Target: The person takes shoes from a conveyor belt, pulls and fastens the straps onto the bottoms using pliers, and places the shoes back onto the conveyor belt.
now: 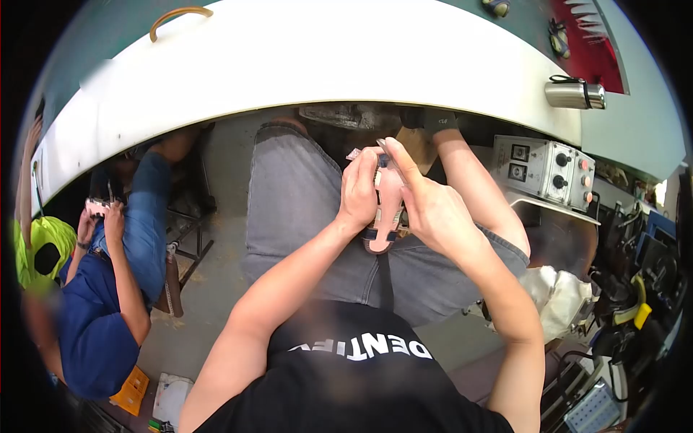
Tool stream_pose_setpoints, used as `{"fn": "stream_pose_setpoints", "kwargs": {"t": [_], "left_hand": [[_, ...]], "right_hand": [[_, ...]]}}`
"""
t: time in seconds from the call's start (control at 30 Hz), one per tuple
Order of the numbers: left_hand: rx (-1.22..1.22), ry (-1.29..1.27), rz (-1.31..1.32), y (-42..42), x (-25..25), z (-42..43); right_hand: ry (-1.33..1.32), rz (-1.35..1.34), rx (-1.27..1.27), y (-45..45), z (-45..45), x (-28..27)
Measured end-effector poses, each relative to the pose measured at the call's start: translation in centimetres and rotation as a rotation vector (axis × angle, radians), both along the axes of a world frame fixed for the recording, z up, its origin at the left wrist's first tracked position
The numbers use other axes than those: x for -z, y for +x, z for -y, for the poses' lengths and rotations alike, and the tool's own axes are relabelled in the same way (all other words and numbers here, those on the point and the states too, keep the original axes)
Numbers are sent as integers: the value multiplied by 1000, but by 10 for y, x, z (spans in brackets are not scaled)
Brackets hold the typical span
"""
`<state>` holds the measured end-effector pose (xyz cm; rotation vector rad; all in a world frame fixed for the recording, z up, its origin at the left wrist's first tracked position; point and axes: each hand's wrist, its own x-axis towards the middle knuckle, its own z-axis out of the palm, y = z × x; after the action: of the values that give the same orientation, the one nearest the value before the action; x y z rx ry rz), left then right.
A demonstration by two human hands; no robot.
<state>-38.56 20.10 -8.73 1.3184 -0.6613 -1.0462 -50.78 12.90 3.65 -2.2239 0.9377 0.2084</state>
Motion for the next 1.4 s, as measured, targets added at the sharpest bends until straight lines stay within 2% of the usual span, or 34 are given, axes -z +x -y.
{"fn": "stream_pose_setpoints", "kwargs": {"t": [0.03,0.07,0.1,0.13,0.17,0.2,0.27,0.4,0.5,0.57,0.67,0.7,0.73,0.77,0.8,0.83,0.9,0.97,1.0,1.03,1.07,1.13,1.17,1.23,1.33,1.4], "left_hand": [[-3,0,-72,-2,4,0],[-8,1,-144,-4,7,0],[-7,-70,-103,-5,4,0],[46,-19,-83,-1,-1,-5],[56,-49,-176,-5,3,-10],[105,-67,12,2,-8,-17],[176,-38,-44,-4,-7,-31],[197,53,-61,-5,-9,-36],[185,18,-63,-3,-21,-25],[147,1,-270,10,-47,-4],[75,-29,120,77,-57,47],[11,-44,5,91,-93,74],[-18,-90,113,110,-112,104],[-80,-248,425,146,-107,140],[-134,-269,591,181,-107,175],[-130,-233,640,200,-117,206],[-217,-18,1236,240,-123,255],[26,153,1383,269,-114,285],[231,145,1389,308,-79,306],[284,249,1607,326,-44,315],[247,454,1639,286,-54,299],[294,381,1597,266,-43,299],[253,411,1591,264,-30,303],[138,534,1607,242,-47,301],[-68,357,1729,242,-54,308],[-106,293,1658,225,-65,318]], "right_hand": [[-13,10,2,-4,1,4],[24,134,76,-11,-1,13],[71,257,148,-16,-7,18],[287,187,333,-18,-9,13],[399,230,495,-25,-15,15],[423,398,578,-37,-20,30],[447,537,763,-53,-27,49],[593,592,1079,-89,-40,92],[583,556,1184,-90,-46,100],[544,536,1105,-88,-44,96],[547,577,1098,-82,-38,87],[548,566,1066,-79,-35,88],[559,609,1052,-78,-35,93],[556,599,1043,-78,-34,93],[550,588,1037,-78,-33,91],[549,588,1039,-78,-33,90],[557,589,1045,-77,-33,90],[555,560,1017,-77,-30,87],[549,549,998,-76,-29,86],[542,536,979,-76,-29,86],[541,520,966,-76,-28,88],[565,499,951,-75,-27,85],[571,487,936,-75,-27,86],[603,461,927,-74,-26,82],[645,432,876,-73,-23,83],[551,427,806,-74,-29,89]]}}
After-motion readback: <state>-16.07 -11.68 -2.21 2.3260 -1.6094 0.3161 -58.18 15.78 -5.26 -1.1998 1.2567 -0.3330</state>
